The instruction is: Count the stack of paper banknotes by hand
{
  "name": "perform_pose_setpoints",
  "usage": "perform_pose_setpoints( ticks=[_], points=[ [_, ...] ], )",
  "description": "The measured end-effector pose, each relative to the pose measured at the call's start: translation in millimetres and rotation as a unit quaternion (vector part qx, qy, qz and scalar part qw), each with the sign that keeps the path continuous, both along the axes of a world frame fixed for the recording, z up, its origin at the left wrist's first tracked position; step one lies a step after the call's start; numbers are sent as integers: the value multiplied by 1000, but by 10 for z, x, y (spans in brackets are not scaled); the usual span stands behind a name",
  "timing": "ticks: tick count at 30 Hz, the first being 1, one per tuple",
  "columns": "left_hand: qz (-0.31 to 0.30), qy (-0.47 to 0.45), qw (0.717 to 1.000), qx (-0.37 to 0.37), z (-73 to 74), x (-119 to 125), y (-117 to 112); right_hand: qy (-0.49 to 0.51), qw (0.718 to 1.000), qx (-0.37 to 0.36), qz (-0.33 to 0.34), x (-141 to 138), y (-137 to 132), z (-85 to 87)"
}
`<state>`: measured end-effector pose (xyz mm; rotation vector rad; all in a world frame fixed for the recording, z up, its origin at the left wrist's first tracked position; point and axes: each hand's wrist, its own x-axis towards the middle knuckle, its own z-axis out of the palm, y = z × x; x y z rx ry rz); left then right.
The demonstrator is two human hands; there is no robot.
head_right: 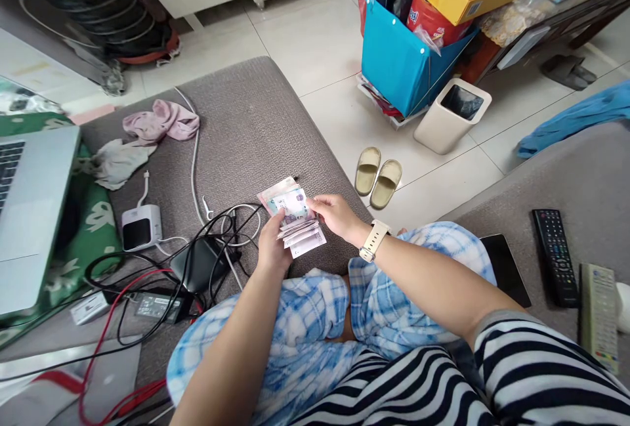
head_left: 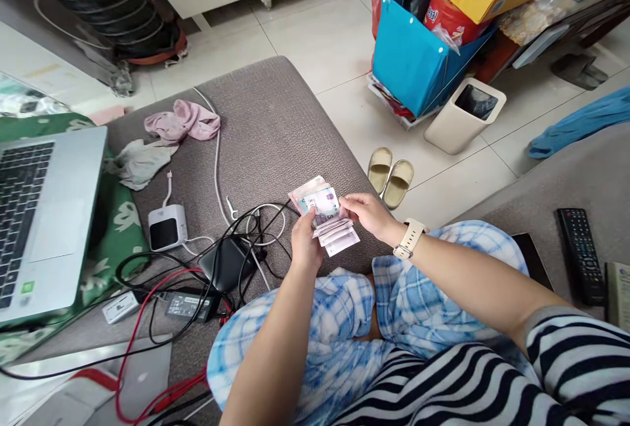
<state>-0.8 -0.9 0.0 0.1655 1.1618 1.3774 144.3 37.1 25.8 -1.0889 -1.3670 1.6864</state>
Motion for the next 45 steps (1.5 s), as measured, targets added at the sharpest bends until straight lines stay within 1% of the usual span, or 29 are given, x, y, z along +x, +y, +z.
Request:
perform_pose_setpoints(
  ticks=[3,7,11,15,22,27,32,38,45],
  points=[
    [6,4,1000,6,16,7,1,-17,1000,22,-2,8,7,-4],
    [4,1,1000,7,10,5,-1,-53,997,37,-32,10,16,-49],
    [-6,5,1000,16,-16,-1,-5,-92,993,38,-69,14,22,-112],
    [-14,9,1000,23,-40,-2,-9,-93,992,28,-84,12,31,-155],
    [-21,9,999,33,-62,-2,-12,-91,993,32,-74,8,36,-171],
    [-16,10,1000,24,-53,6,-8,-86,993,36,-74,8,35,-181],
    [-2,4,1000,19,-70,7,-2,-55,996,30,-62,2,30,-144],
    [1,2,1000,15,-113,-2,10,-20,999,2,-44,0,25,-110],
    [3,8,1000,12,-96,0,11,6,999,-8,-42,-10,17,-97]
  ],
)
